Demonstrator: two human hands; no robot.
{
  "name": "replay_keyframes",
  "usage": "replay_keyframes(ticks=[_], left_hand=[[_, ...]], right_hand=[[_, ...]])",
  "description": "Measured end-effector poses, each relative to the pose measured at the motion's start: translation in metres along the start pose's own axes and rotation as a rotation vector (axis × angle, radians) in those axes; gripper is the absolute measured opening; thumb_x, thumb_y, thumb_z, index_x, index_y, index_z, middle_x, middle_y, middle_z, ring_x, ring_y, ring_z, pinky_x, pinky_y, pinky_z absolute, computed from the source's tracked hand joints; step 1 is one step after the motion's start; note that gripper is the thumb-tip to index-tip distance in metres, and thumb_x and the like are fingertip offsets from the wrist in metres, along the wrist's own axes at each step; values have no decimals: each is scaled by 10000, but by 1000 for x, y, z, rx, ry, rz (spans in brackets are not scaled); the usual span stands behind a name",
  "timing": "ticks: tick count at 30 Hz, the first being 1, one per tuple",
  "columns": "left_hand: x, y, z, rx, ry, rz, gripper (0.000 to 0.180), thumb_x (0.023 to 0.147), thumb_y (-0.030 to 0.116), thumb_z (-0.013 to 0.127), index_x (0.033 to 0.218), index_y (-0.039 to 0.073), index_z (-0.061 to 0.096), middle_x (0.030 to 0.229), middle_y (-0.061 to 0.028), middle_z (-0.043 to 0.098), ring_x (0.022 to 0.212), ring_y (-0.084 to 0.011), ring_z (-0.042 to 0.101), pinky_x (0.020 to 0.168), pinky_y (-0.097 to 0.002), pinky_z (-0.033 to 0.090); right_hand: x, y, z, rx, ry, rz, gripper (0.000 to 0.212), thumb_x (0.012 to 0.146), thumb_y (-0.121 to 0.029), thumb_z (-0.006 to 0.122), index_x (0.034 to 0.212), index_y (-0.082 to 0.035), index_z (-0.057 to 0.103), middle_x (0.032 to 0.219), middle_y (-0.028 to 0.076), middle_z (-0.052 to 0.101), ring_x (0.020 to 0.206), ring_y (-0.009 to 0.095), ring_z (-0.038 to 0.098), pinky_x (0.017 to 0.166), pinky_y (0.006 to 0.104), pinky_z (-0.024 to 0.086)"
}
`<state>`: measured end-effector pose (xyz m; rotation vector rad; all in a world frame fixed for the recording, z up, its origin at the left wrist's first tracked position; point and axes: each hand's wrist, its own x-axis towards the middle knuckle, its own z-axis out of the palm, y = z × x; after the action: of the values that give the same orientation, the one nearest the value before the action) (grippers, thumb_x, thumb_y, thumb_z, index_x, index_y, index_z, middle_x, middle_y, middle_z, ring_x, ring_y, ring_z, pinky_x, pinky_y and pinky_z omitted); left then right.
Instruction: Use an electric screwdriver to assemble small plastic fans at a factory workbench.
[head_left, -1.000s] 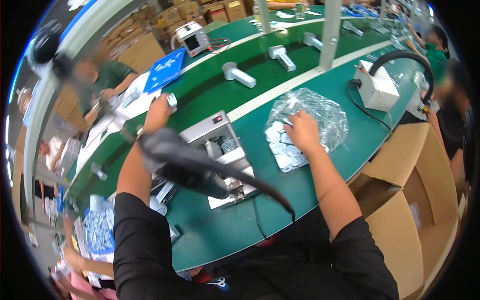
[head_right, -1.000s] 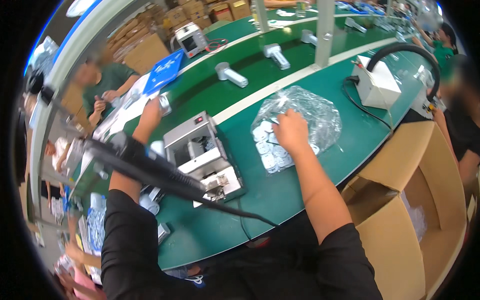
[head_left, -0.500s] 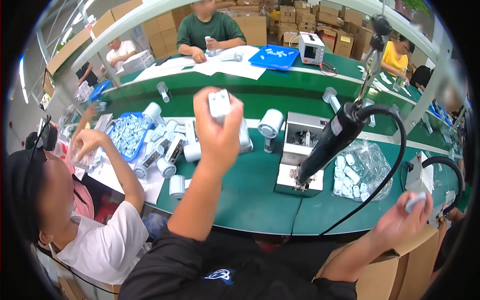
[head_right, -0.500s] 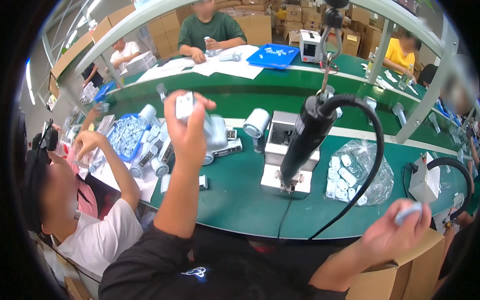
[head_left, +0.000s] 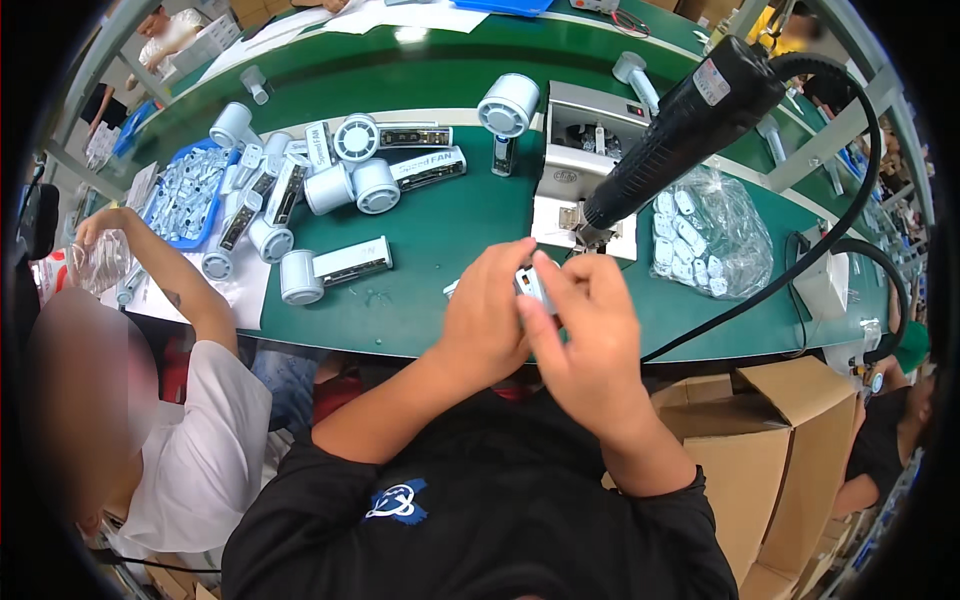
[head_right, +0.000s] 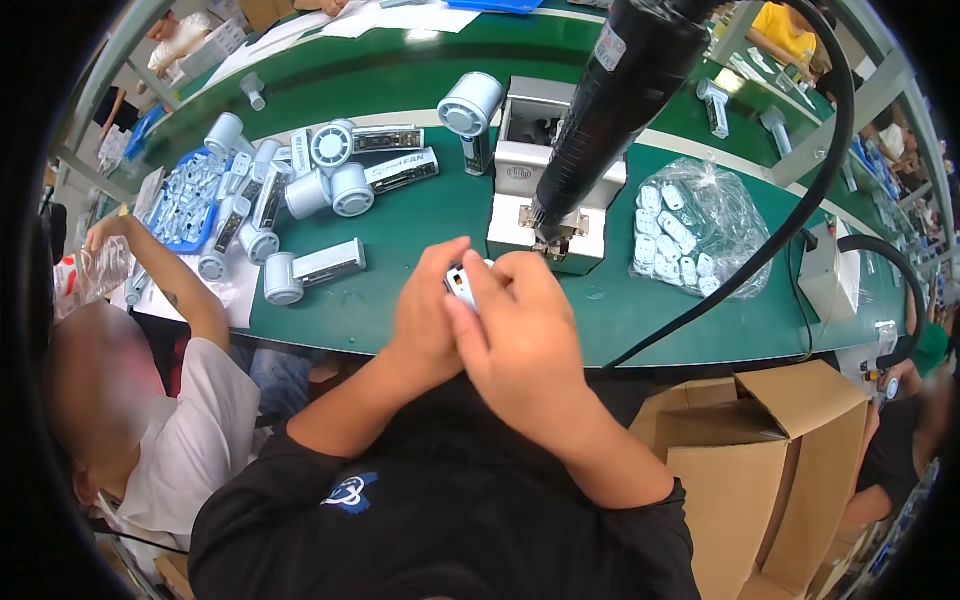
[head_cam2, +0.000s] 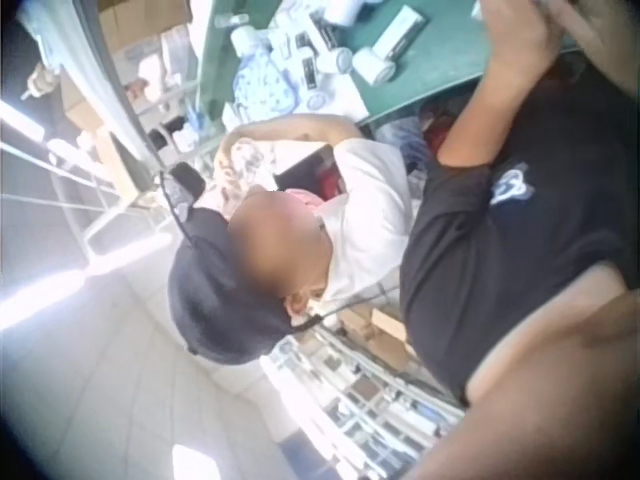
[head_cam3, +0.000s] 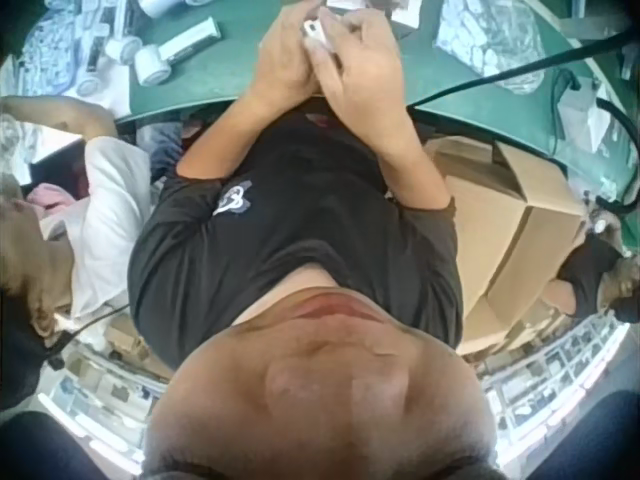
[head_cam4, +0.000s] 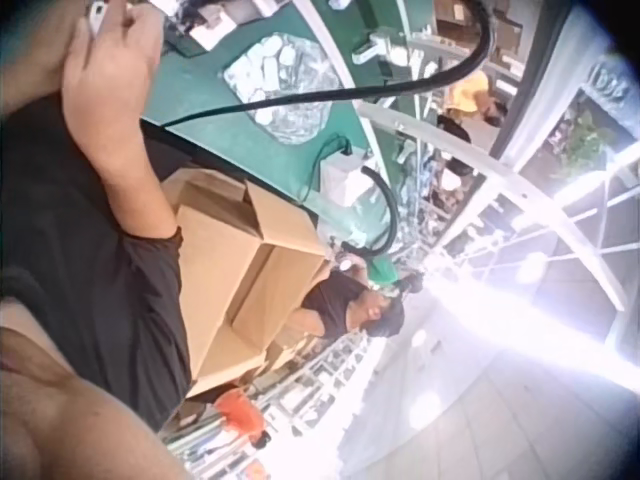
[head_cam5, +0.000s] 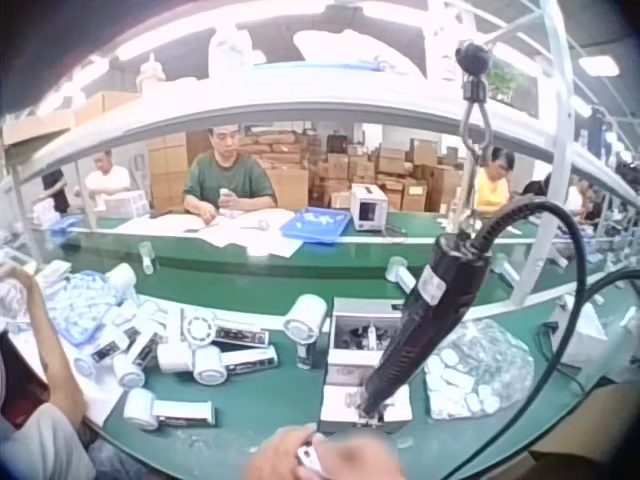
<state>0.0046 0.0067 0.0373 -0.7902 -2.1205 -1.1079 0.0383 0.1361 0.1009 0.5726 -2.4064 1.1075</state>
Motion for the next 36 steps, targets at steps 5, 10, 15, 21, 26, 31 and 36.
replay_keyframes(ticks=[5,10,15,21,26,31,36], left_hand=[[-8,-8,2,-183,-8,-118,614,670,181,744,1173,12,434,1030,-191,552,863,-377,563,719,-428,467],[-9,-18,-8,-398,-18,-297,459,785,239,646,1147,17,473,966,-163,562,773,-313,559,676,-373,454],[-13,-33,-1,-613,24,-232,435,801,189,583,1179,14,457,920,-124,536,720,-214,506,650,-320,421],[-15,-28,5,-691,-143,-133,512,906,383,531,1229,22,365,966,-158,502,827,-201,521,732,-324,435],[-14,-37,17,-691,-127,-83,610,895,498,534,1238,17,377,947,-147,510,796,-202,528,711,-317,437],[-9,-34,20,-630,-166,-41,654,882,537,540,1239,8,399,932,-139,521,760,-204,539,664,-310,447],[-10,-36,23,-616,-125,2,659,879,534,549,1234,-2,404,897,-134,528,748,-202,545,650,-310,451]], right_hand=[[0,-9,1,-183,-132,-89,573,755,-232,719,1203,72,532,1016,157,517,883,322,505,769,401,396],[7,15,-6,56,-63,-165,485,796,-151,671,1209,60,528,1111,178,572,1000,327,525,863,389,382],[39,45,-4,345,729,-191,610,807,-76,618,1333,58,339,1227,168,505,1099,252,505,943,381,394],[103,58,-42,886,108,94,421,854,-196,577,1187,43,480,758,127,580,659,227,591,685,372,492],[100,58,-43,950,289,91,305,857,-198,571,1058,27,529,649,99,545,517,185,523,540,345,463],[100,72,-31,858,268,185,258,853,-180,578,1017,13,528,642,108,550,504,185,525,522,345,465],[98,77,-31,881,237,191,248,844,-170,584,1013,2,529,636,103,546,502,184,528,519,352,470]])
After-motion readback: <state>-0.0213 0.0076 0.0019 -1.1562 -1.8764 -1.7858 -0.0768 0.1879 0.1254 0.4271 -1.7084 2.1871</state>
